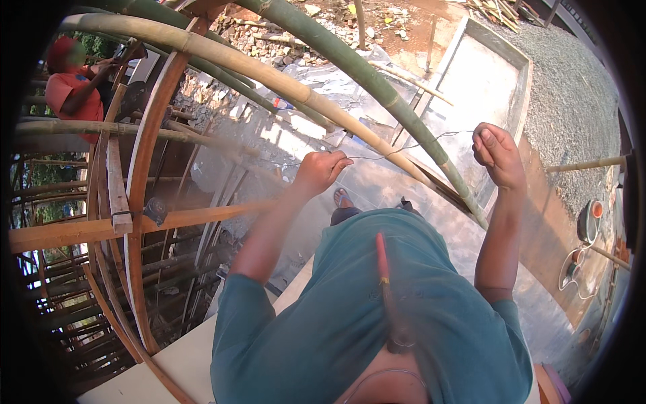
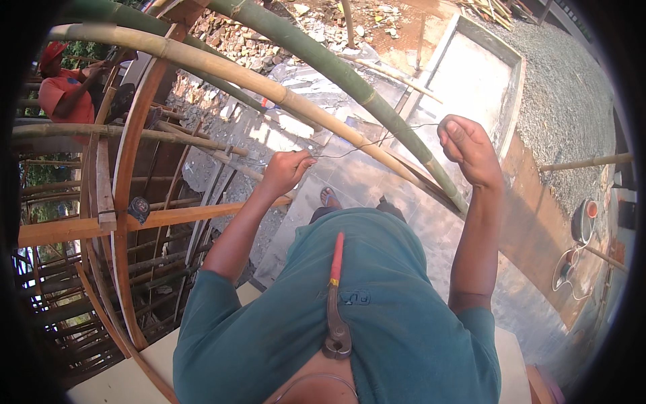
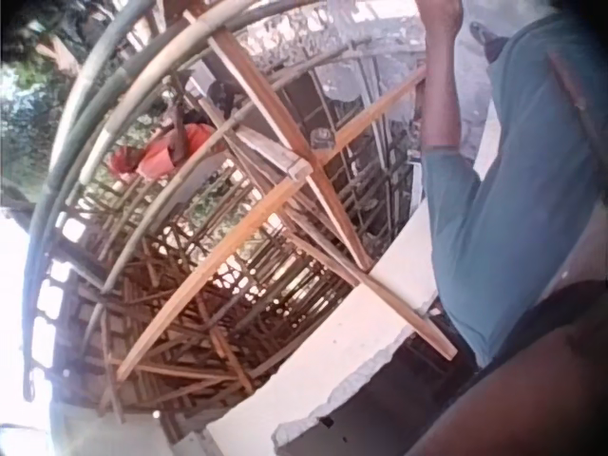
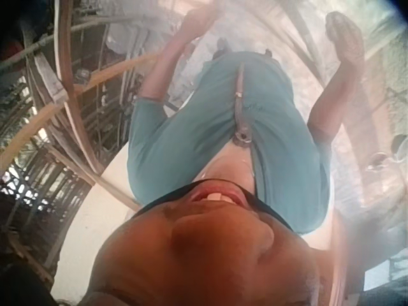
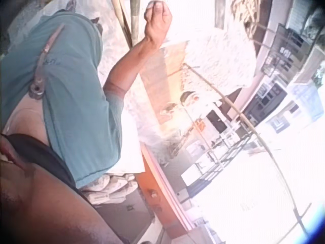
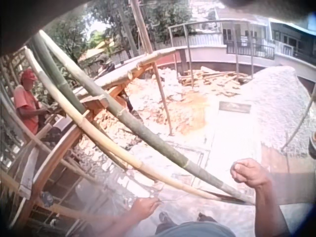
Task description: The person ties bamboo poles together using wire to assemble a scaffolding structure. They repeatedly wrap and twist wire around bamboo joints to secure the framework.
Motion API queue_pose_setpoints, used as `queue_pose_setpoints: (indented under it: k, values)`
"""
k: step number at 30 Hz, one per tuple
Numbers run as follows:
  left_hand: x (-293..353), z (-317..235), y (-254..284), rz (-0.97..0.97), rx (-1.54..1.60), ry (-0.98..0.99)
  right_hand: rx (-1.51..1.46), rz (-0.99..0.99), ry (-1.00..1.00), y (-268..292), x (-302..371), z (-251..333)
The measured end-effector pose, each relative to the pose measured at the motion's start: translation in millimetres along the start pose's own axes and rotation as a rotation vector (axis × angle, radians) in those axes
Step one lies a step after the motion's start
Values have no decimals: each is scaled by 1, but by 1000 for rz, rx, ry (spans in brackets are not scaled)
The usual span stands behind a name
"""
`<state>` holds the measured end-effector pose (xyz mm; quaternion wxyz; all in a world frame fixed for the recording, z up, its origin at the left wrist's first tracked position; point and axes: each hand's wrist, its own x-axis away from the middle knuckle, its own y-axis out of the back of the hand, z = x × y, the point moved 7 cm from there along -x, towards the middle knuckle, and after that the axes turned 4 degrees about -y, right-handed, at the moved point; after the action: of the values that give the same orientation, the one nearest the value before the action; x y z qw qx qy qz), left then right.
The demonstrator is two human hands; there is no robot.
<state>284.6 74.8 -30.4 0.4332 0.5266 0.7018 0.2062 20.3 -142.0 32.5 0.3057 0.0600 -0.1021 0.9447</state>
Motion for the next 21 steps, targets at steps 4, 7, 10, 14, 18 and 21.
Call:
queue_pose_setpoints:
  k: [4,7,10,14,18,21]
  values:
    - [10,-5,17,-62,-117,11,157,8,59,-3,28,22]
    - [19,0,14,-69,-244,44,188,-28,-21,-17,45,18]
    - [34,3,-6,-75,-214,-6,285,-4,-60,-41,71,24]
    - [76,-11,-50,127,-174,107,376,184,-151,-33,94,29]
    - [82,9,-42,-48,-128,122,653,126,-40,-25,95,52]
    - [70,36,11,-396,157,463,589,-637,312,34,94,71]
